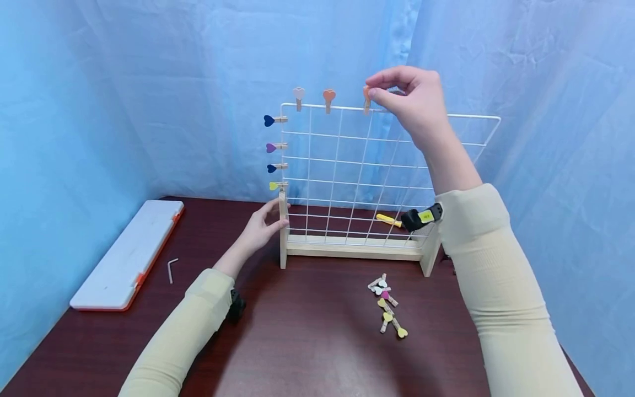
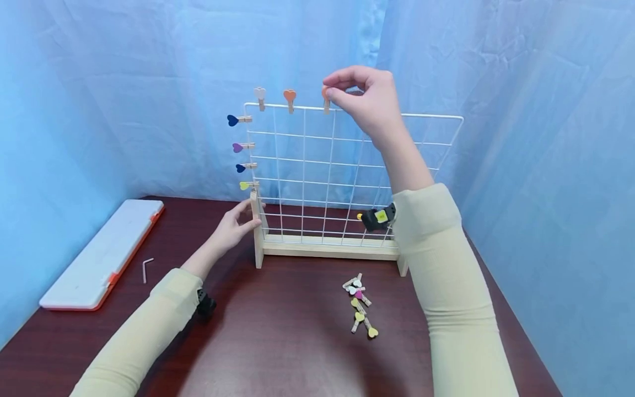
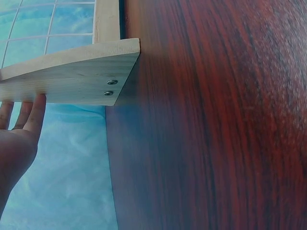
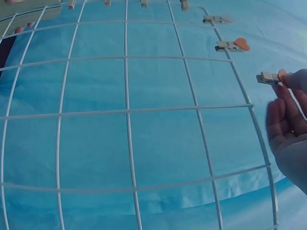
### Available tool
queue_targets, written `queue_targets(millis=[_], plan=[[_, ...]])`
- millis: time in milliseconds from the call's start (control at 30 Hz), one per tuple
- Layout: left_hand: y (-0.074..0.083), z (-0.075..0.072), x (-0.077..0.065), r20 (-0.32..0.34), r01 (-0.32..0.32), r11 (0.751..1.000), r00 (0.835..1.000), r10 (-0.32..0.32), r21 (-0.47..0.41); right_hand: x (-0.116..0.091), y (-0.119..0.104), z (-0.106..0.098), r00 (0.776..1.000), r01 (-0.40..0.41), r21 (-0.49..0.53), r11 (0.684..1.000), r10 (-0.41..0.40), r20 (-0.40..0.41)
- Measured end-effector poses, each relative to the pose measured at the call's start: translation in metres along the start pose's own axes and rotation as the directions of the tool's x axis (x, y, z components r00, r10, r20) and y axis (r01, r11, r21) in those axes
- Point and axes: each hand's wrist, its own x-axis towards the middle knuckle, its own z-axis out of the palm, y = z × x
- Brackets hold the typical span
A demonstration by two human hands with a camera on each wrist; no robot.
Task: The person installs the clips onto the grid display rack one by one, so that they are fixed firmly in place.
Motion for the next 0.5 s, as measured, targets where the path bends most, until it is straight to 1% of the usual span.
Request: queue_targets(millis=[67,133,233,333,500], plan=[[0.005,-0.001,-0.002,0.008,0.002,1.000,1.000,-0.002,-0.009,0.004,0.000,0.003,0.999,0.006,-0.028,1.000,-0.007,-0.034],[0.012,-0.002,-0.004,0.012,0.006,1.000,1.000,-0.006,-0.025,0.006,0.001,0.006,0.998,0.012,-0.024,1.000,-0.013,-0.065],[0.023,-0.003,-0.008,0.022,0.007,0.999,1.000,-0.006,-0.040,0.008,0.003,0.008,0.997,0.008,-0.025,1.000,-0.010,-0.082],[0.030,-0.004,-0.011,0.023,0.009,0.999,1.000,-0.009,-0.032,0.009,0.005,0.009,0.998,-0.028,-0.061,0.998,0.024,-0.061],[0.031,-0.006,-0.011,0.018,0.009,1.000,1.000,-0.009,-0.014,0.009,0.007,0.010,0.998,-0.060,-0.194,0.979,0.060,-0.002]])
